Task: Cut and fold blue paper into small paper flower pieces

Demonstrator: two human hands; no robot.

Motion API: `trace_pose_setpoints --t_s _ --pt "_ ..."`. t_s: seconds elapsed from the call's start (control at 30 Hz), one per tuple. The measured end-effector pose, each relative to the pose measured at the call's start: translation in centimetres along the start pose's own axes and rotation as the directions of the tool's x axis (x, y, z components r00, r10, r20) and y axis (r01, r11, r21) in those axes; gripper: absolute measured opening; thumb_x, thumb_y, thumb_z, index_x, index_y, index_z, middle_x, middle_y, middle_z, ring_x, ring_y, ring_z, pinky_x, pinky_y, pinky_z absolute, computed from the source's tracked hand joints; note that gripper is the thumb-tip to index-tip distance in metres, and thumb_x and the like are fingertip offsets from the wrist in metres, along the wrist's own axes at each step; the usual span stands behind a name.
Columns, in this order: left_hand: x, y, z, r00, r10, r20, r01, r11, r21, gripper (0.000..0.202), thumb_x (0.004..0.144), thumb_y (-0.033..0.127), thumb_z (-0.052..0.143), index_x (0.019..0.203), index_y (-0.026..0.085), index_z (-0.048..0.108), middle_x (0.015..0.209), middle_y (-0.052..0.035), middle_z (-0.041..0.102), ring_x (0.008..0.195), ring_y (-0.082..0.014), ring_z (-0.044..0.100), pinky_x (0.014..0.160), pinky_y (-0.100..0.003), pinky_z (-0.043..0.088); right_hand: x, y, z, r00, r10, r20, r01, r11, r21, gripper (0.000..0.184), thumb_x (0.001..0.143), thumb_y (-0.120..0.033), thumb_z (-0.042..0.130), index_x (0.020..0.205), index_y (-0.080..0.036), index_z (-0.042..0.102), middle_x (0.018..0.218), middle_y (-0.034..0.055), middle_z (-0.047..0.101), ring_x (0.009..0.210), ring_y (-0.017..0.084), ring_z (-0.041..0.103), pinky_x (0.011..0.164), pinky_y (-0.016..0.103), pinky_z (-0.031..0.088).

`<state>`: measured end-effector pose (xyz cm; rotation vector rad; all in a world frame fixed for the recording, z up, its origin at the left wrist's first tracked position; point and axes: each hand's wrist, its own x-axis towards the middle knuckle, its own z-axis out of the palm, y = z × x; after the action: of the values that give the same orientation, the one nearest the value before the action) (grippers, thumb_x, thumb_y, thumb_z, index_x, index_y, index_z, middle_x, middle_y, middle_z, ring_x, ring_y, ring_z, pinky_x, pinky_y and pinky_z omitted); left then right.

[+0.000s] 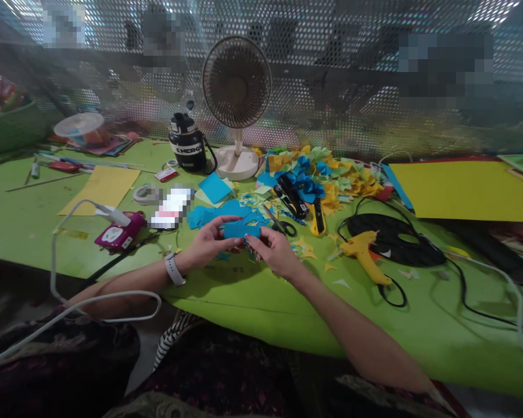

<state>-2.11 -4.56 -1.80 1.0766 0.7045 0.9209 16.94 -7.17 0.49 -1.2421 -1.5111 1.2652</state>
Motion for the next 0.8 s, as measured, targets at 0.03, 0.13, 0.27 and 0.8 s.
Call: trace_pose_setpoints --t_s 0.03,0.13,0.27,0.8 --pt "0.0 0.1 -0.1 1.000 -0.005 0.002 0.006 1.000 -0.004 0.068 0.067 0.026 0.088 0.124 0.014 0.054 0.082 -0.0039 0.075 0.071 -0.0153 0.073 0.069 -0.026 0.058 0.0 0.0 -0.1 1.000 -0.006 -0.009 0.006 1.000 -0.005 0.051 0.068 -0.069 0.072 0.068 -0.021 0.054 0.055 -0.0060 0.052 0.044 0.008 0.047 0.043 0.023 0.040" --pt "0.1 0.5 -0.2 1.000 0.001 -0.004 -0.001 1.000 -0.011 0.067 0.068 0.028 0.088 0.124 0.013 0.054 0.075 -0.0015 0.074 0.070 -0.0158 0.073 0.070 -0.027 0.058 0.0 0.0 -0.4 0.999 -0.020 -0.034 0.019 1.000 -0.010 0.051 0.069 -0.068 0.073 0.068 -0.020 0.055 0.056 -0.0050 0.054 0.045 0.008 0.047 0.043 0.023 0.040" --pt "0.1 1.2 -0.2 0.999 0.020 -0.028 -0.020 1.000 0.018 0.064 0.070 0.029 0.086 0.123 0.012 0.054 0.066 0.0010 0.070 0.073 -0.0179 0.075 0.068 -0.026 0.057 0.1 -0.2 -1.0 0.998 -0.024 -0.058 0.023 1.000 -0.005 0.049 0.069 -0.064 0.075 0.066 -0.019 0.056 0.056 -0.0038 0.056 0.044 0.007 0.046 0.043 0.023 0.038" --pt "0.2 1.0 -0.5 0.998 0.053 -0.030 -0.051 0.995 0.088 0.059 0.071 0.028 0.086 0.120 0.013 0.056 0.064 0.0042 0.065 0.065 -0.0138 0.071 0.068 -0.025 0.055 0.1 -0.2 -1.3 0.996 0.081 0.021 -0.083 0.989 0.123 0.031 0.063 -0.045 0.083 0.072 -0.017 0.073 0.071 0.0038 0.073 0.047 0.010 0.057 0.048 0.026 0.049"
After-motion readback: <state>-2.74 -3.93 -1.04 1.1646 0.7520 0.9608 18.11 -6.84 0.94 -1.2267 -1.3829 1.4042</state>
